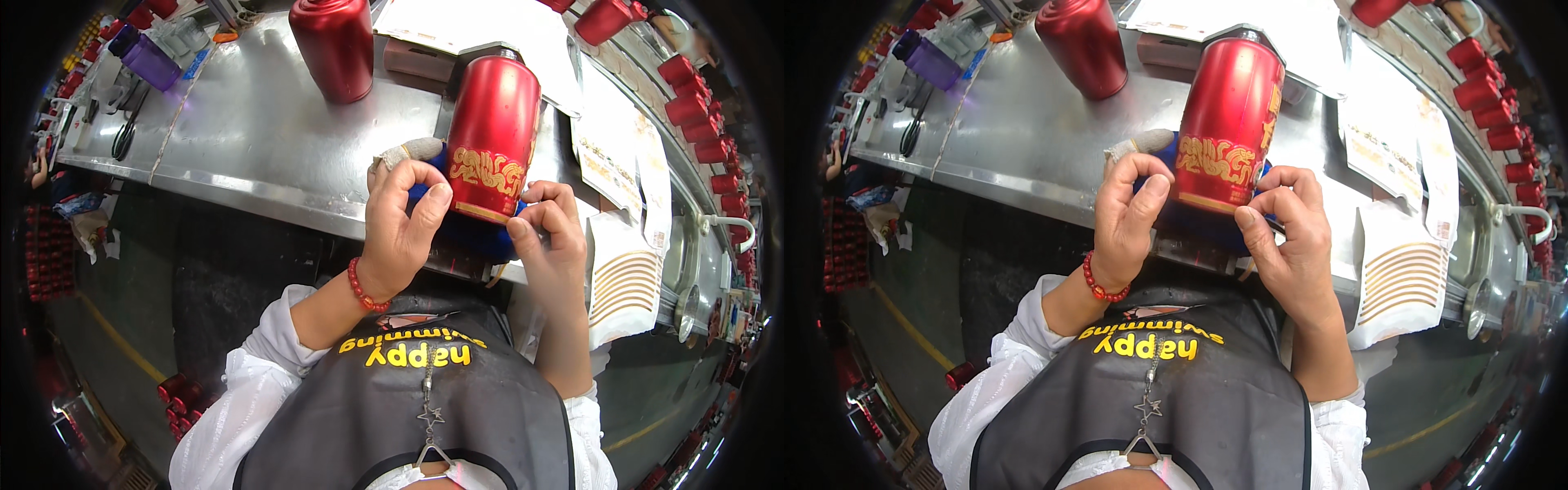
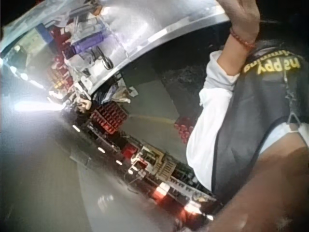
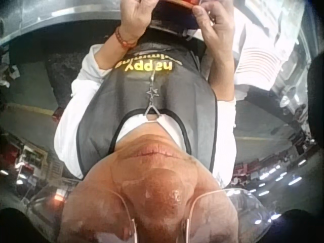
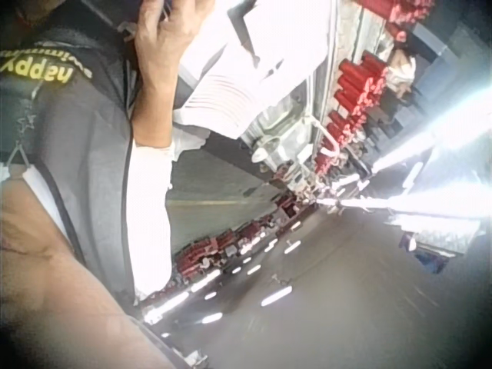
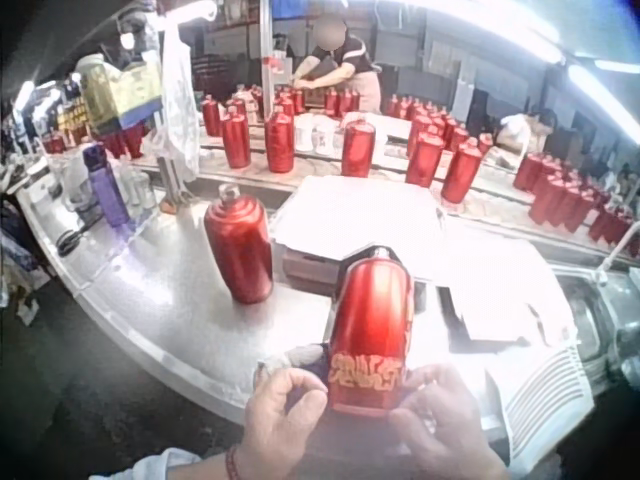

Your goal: The person applies gold labels to red cylindrical containers using a green scraper and a wooden stick to smooth the surface. They handle multiple containers one at a time, rotating them to align and press the labels before moving to the next unit.

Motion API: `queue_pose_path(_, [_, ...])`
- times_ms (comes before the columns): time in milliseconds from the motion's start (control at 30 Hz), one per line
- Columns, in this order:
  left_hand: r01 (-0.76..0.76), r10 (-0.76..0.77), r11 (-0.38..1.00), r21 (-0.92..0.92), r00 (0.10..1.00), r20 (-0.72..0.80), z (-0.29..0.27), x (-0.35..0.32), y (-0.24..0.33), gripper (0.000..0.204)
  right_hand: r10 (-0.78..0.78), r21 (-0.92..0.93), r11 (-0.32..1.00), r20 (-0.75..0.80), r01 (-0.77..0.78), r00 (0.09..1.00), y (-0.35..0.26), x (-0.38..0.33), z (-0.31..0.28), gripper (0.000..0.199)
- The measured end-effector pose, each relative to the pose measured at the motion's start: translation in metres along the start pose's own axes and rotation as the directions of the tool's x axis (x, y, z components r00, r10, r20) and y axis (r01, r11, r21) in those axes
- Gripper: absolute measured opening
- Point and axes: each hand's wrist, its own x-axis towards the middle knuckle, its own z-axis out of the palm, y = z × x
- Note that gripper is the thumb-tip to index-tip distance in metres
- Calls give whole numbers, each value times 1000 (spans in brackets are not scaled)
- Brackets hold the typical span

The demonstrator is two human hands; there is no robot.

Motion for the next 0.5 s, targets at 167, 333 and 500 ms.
queue_pose_path(167, [-208, 213, 962, 177, 977, -9, 5, 6, 0, 29, 32, 27, 999, 8, -32, 999, 0, 0, -1, 17])
queue_pose_path(333, [-211, 218, 955, 206, 976, -15, 7, 6, -1, 32, 17, 49, 999, 14, -18, 1000, 3, 0, -1, 16])
queue_pose_path(500, [-263, 277, 912, 313, 961, -1, 10, 8, -1, 40, 33, 62, 997, 27, -35, 999, 3, 0, -3, 15])
